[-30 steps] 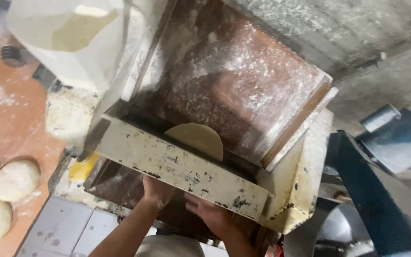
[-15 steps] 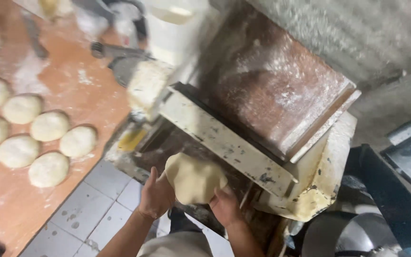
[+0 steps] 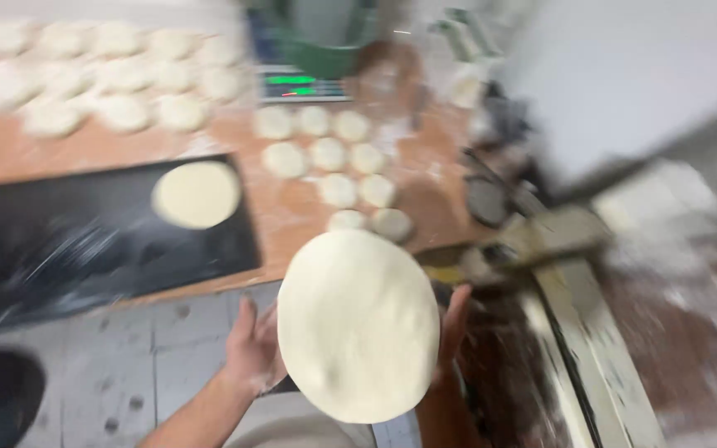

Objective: Flattening dough portions using a manual press machine and placing them onto a baking tray.

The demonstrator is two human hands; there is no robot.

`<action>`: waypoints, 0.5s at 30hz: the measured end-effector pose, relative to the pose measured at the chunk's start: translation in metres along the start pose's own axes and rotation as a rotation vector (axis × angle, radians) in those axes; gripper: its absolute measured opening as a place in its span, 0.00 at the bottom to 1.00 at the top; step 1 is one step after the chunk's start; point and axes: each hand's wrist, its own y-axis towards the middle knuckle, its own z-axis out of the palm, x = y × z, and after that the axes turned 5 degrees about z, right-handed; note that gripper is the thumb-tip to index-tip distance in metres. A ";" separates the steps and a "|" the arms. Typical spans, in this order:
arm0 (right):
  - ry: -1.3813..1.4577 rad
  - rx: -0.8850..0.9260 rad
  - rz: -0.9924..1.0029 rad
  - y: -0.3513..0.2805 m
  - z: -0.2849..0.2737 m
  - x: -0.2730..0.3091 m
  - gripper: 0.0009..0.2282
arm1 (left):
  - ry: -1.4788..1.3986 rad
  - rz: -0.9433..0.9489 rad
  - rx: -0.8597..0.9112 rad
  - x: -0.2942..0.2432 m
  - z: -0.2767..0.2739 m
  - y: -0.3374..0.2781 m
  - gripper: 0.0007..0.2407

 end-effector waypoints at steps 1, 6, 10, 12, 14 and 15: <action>0.043 0.051 0.152 0.004 0.018 -0.023 0.41 | -0.093 -0.047 -0.047 -0.012 -0.004 -0.012 0.41; 0.154 0.189 0.764 0.028 0.055 -0.134 0.38 | -0.199 -0.026 -0.320 -0.046 -0.062 -0.075 0.35; -0.238 0.347 1.110 0.076 0.073 -0.181 0.32 | -0.257 0.078 -0.701 -0.088 -0.094 -0.109 0.30; -0.398 0.341 1.209 0.121 0.072 -0.195 0.31 | -0.295 0.126 -0.793 -0.112 -0.105 -0.115 0.30; -0.463 0.547 1.187 0.174 0.067 -0.204 0.30 | -0.292 0.235 -0.808 -0.133 -0.112 -0.119 0.30; -0.470 0.536 1.223 0.187 0.103 -0.202 0.30 | -0.319 0.248 -0.831 -0.142 -0.113 -0.114 0.30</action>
